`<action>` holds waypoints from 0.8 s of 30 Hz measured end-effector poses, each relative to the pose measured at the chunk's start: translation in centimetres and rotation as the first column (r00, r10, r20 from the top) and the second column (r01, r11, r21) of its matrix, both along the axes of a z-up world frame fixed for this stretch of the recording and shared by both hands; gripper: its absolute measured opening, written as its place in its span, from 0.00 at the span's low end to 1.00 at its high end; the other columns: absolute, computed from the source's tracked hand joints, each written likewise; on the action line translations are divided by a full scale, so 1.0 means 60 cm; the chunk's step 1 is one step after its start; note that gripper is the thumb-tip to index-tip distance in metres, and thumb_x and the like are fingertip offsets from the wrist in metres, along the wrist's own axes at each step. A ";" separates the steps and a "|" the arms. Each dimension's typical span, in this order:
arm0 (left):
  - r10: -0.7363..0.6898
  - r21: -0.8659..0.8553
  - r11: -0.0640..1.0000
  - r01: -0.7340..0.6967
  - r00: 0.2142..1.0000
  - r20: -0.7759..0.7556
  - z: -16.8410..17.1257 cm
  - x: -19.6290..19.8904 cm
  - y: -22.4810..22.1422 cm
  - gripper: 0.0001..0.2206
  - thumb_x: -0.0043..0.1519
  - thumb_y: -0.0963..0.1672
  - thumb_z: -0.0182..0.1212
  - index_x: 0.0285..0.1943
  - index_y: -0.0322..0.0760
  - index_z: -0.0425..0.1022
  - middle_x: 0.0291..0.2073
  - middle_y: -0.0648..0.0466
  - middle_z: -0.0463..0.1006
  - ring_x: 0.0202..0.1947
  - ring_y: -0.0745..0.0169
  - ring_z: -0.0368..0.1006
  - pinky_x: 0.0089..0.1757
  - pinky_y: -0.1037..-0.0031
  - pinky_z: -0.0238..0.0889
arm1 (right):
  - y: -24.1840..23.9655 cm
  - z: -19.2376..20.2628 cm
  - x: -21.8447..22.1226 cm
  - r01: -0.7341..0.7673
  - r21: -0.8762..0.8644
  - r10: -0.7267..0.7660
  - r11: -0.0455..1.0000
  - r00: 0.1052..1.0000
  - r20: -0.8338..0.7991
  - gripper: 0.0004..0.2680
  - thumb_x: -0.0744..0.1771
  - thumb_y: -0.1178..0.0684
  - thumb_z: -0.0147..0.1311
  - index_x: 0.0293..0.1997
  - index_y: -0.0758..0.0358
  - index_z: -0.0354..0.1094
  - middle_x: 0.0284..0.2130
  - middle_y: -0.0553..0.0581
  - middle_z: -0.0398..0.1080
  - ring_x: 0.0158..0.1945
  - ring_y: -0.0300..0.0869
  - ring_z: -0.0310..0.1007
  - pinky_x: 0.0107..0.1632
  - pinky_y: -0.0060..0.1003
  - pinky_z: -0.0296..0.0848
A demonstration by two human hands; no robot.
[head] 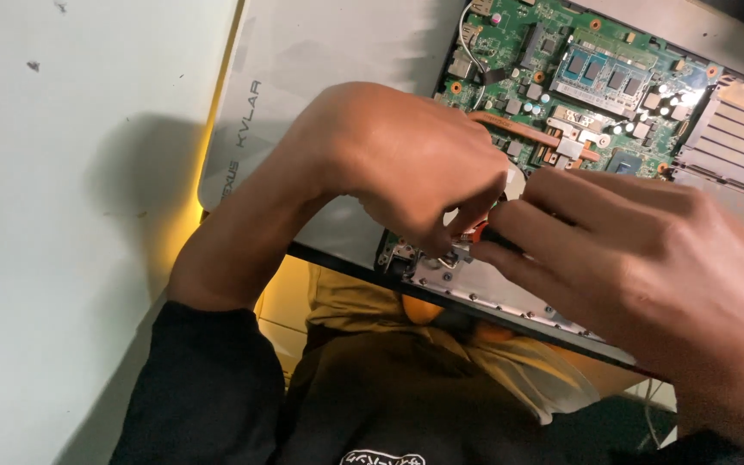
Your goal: Securing the cooling system components onto a laptop motherboard using a screwdriver.
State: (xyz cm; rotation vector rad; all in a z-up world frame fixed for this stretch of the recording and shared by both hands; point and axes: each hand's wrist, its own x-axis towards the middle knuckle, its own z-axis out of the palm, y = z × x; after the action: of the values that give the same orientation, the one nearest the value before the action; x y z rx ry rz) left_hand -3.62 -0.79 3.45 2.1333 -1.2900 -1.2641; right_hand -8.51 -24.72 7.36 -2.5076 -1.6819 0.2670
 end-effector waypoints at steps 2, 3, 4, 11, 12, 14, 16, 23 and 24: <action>0.003 0.028 1.000 -0.003 1.000 0.008 0.003 -0.003 -0.004 0.08 0.69 0.51 0.74 0.49 0.51 0.92 0.35 0.59 0.87 0.35 0.55 0.81 0.38 0.58 0.71 | 0.006 0.009 -0.012 -0.008 -0.021 0.007 1.000 1.000 -0.022 0.04 0.75 0.52 0.62 0.55 0.54 0.73 0.40 0.53 0.74 0.37 0.49 0.84 0.43 0.53 0.91; 0.006 0.057 0.998 -0.007 1.000 0.017 0.005 -0.003 -0.006 0.10 0.71 0.53 0.75 0.49 0.52 0.94 0.34 0.59 0.88 0.34 0.53 0.80 0.37 0.57 0.69 | 0.009 0.014 -0.017 -0.016 -0.040 0.015 0.999 0.999 -0.042 0.10 0.73 0.60 0.62 0.61 0.54 0.72 0.42 0.55 0.75 0.38 0.51 0.85 0.43 0.55 0.92; 0.005 0.057 0.998 -0.006 1.000 0.017 0.005 -0.004 -0.007 0.10 0.71 0.53 0.75 0.49 0.52 0.94 0.34 0.59 0.88 0.34 0.53 0.80 0.37 0.57 0.69 | 0.011 0.017 -0.025 -0.016 -0.040 0.014 0.999 0.999 -0.042 0.10 0.73 0.60 0.62 0.61 0.54 0.72 0.42 0.55 0.75 0.38 0.51 0.85 0.43 0.55 0.92; -0.013 0.063 0.998 0.009 0.998 0.060 0.010 -0.020 -0.006 0.14 0.68 0.48 0.74 0.31 0.50 0.75 0.23 0.58 0.68 0.26 0.56 0.60 0.32 0.58 0.52 | 0.028 0.020 -0.079 -0.007 -0.149 0.029 0.989 0.989 0.142 0.06 0.74 0.62 0.61 0.54 0.56 0.71 0.38 0.54 0.69 0.35 0.48 0.78 0.42 0.49 0.87; -0.020 0.037 0.999 0.016 0.996 0.083 0.009 -0.025 -0.004 0.26 0.67 0.46 0.73 0.21 0.47 0.57 0.19 0.59 0.51 0.23 0.59 0.45 0.30 0.60 0.41 | 0.031 0.018 -0.087 -0.002 -0.126 0.023 0.992 0.986 0.163 0.04 0.76 0.60 0.61 0.49 0.56 0.72 0.35 0.54 0.69 0.34 0.48 0.76 0.43 0.50 0.85; -0.006 0.046 0.999 0.000 0.992 0.123 0.013 -0.036 -0.005 0.25 0.67 0.48 0.73 0.22 0.45 0.59 0.19 0.57 0.55 0.23 0.59 0.49 0.29 0.58 0.44 | 0.043 0.020 -0.103 0.014 -0.122 0.011 0.992 0.980 0.199 0.04 0.77 0.60 0.62 0.48 0.55 0.73 0.35 0.53 0.69 0.33 0.47 0.74 0.41 0.48 0.83; 0.008 0.053 0.998 -0.017 0.987 0.162 0.013 -0.047 -0.006 0.24 0.66 0.49 0.73 0.24 0.43 0.61 0.20 0.56 0.58 0.23 0.58 0.52 0.28 0.57 0.48 | 0.053 0.019 -0.119 0.028 -0.119 0.001 0.992 0.972 0.234 0.06 0.77 0.60 0.62 0.46 0.54 0.73 0.35 0.53 0.69 0.33 0.46 0.73 0.40 0.46 0.81; 0.044 0.012 0.999 -0.049 0.970 0.238 0.000 -0.060 -0.012 0.18 0.59 0.39 0.61 0.22 0.41 0.53 0.18 0.54 0.53 0.24 0.55 0.48 0.28 0.56 0.44 | 0.070 0.008 -0.147 0.028 -0.115 0.014 0.993 0.938 0.345 0.10 0.80 0.58 0.55 0.41 0.52 0.70 0.35 0.53 0.66 0.33 0.47 0.70 0.39 0.46 0.75; 0.042 0.018 0.999 -0.047 0.975 0.220 -0.002 -0.057 -0.015 0.19 0.57 0.37 0.61 0.20 0.42 0.52 0.17 0.55 0.51 0.23 0.56 0.45 0.28 0.56 0.40 | 0.069 0.007 -0.147 0.032 -0.131 0.016 0.991 0.937 0.350 0.09 0.79 0.59 0.56 0.41 0.51 0.70 0.35 0.53 0.67 0.33 0.48 0.71 0.39 0.47 0.76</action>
State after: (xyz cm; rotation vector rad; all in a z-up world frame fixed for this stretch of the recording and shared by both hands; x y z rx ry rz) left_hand -7.05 -1.68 3.35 2.3586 -1.3091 -1.0538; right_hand -17.34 -20.60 7.76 -2.7953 -1.8288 -0.0797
